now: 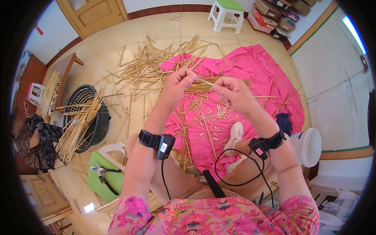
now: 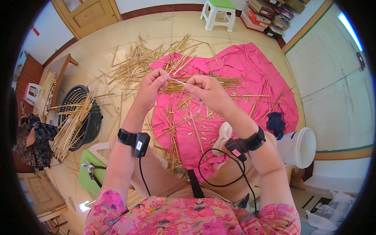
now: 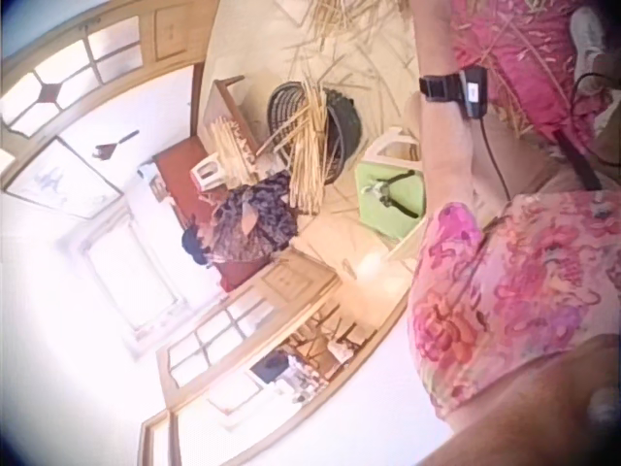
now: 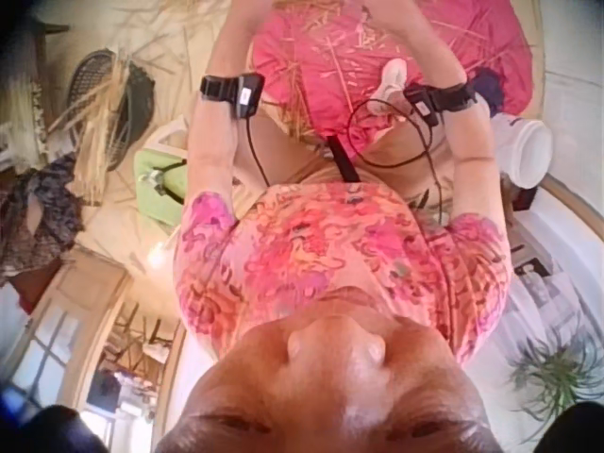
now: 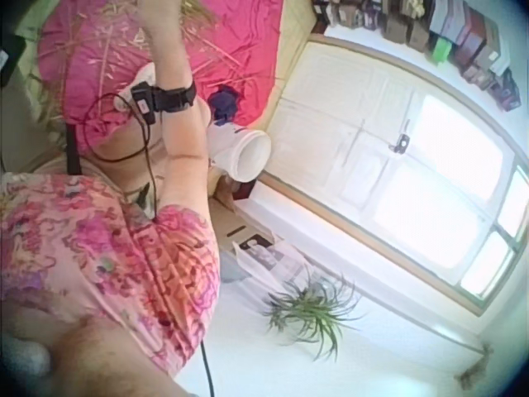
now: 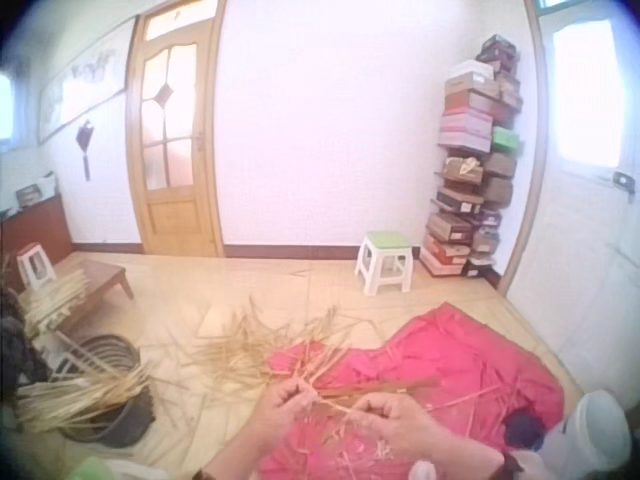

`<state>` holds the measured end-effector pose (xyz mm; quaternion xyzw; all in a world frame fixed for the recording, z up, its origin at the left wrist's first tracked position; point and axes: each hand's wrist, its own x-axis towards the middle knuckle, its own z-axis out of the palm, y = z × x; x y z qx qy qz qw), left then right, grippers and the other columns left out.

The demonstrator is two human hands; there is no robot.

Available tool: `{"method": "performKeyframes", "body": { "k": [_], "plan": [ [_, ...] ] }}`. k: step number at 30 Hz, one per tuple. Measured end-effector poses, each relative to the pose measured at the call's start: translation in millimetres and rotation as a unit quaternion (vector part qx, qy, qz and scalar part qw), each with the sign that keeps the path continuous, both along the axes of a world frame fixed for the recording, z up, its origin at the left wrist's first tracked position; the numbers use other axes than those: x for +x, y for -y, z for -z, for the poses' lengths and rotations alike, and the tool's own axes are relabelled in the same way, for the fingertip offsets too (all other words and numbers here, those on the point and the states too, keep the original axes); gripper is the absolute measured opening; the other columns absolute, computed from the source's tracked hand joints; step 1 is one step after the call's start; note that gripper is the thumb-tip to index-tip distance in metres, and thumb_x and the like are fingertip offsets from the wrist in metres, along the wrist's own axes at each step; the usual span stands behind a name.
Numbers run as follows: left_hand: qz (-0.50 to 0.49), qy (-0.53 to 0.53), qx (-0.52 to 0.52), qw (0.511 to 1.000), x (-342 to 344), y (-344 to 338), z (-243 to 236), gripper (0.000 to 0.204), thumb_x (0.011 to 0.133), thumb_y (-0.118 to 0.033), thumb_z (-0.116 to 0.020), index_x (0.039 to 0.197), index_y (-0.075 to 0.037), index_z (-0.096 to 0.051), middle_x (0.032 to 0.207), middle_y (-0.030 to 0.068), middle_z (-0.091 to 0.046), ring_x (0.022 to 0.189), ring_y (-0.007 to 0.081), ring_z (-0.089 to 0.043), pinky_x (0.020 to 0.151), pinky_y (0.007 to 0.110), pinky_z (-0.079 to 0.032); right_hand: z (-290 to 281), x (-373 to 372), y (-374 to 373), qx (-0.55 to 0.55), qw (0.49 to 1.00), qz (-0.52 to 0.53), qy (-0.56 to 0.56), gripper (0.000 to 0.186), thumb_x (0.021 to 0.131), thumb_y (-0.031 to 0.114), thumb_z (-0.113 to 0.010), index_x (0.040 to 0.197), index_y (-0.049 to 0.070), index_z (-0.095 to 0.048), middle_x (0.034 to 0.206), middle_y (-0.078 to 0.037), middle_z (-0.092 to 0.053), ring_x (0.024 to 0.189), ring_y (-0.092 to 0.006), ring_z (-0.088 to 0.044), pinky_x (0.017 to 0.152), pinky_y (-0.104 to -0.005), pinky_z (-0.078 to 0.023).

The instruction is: The person uses thread to sew together bundles of straw, creating a rectangular straw mat by hand.

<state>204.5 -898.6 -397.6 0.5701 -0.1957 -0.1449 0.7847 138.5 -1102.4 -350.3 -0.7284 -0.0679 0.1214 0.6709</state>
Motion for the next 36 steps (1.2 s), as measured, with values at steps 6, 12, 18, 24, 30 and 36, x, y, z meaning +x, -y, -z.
{"method": "performKeyframes", "body": {
  "k": [6,12,18,24,30,36],
  "plan": [
    [0.007,-0.059,-0.095,0.994,-18.7,8.2,-18.0,0.012,0.094,-0.013,-0.055,0.084,-0.007,-0.052,0.071,-0.0052,-0.039,0.060,0.0056,-0.034,0.056,0.020,-0.030,2.4,-24.2,20.5,0.031,0.999,-0.010,0.007,0.016,0.095,0.017,-0.056,0.093,0.002,-0.061,0.064,0.007,-0.046,0.054,-0.0019,-0.038,0.048,-0.0185,-0.028],
    [0.048,-0.035,-0.023,0.998,-18.0,23.3,-20.0,0.010,0.095,-0.013,-0.056,0.087,-0.008,-0.053,0.075,-0.0058,-0.042,0.062,0.0050,-0.035,0.057,0.020,-0.031,30.7,-13.1,52.7,0.009,0.995,-0.092,-0.044,0.016,0.095,0.016,-0.057,0.098,0.003,-0.064,0.073,0.002,-0.060,0.061,-0.0034,-0.051,0.056,-0.0191,-0.041],
    [0.079,-0.053,0.093,0.991,-21.4,36.1,2.1,0.012,0.095,-0.015,-0.057,0.086,-0.007,-0.056,0.072,-0.0081,-0.046,0.064,0.0017,-0.037,0.057,0.019,-0.033,70.1,-1.1,61.9,-0.088,0.988,-0.060,-0.115,0.031,0.092,0.016,-0.062,0.119,0.001,-0.059,0.111,-0.007,-0.065,0.094,-0.0118,-0.061,0.073,-0.0250,-0.052],
    [0.054,0.006,0.233,0.971,-36.4,39.3,4.0,0.014,0.093,-0.012,-0.058,0.085,-0.001,-0.055,0.070,-0.0033,-0.052,0.064,0.0030,-0.043,0.056,0.023,-0.038,47.9,-15.1,37.8,-0.093,0.995,0.032,0.033,0.058,0.087,0.011,-0.067,0.137,0.000,-0.039,0.137,-0.013,-0.042,0.112,-0.0177,-0.054,0.085,-0.0275,-0.050],
    [0.028,0.029,0.201,0.979,-38.4,51.3,9.4,0.013,0.093,-0.012,-0.058,0.086,-0.002,-0.056,0.069,-0.0033,-0.050,0.063,0.0032,-0.042,0.054,0.023,-0.036,42.2,-17.1,20.5,0.069,0.996,0.040,-0.043,0.037,0.086,0.005,-0.067,0.120,-0.001,-0.053,0.102,-0.006,-0.061,0.084,-0.0093,-0.060,0.069,-0.0247,-0.051],
    [0.047,-0.028,0.126,0.990,-38.9,56.8,22.1,0.015,0.095,-0.016,-0.057,0.086,-0.004,-0.057,0.069,-0.0056,-0.047,0.061,0.0024,-0.038,0.053,0.021,-0.033,40.4,-23.7,23.3,-0.048,0.992,0.117,0.028,0.009,0.085,0.002,-0.067,0.094,-0.001,-0.063,0.082,-0.003,-0.062,0.072,-0.0062,-0.058,0.062,-0.0226,-0.048]
  ]
}}
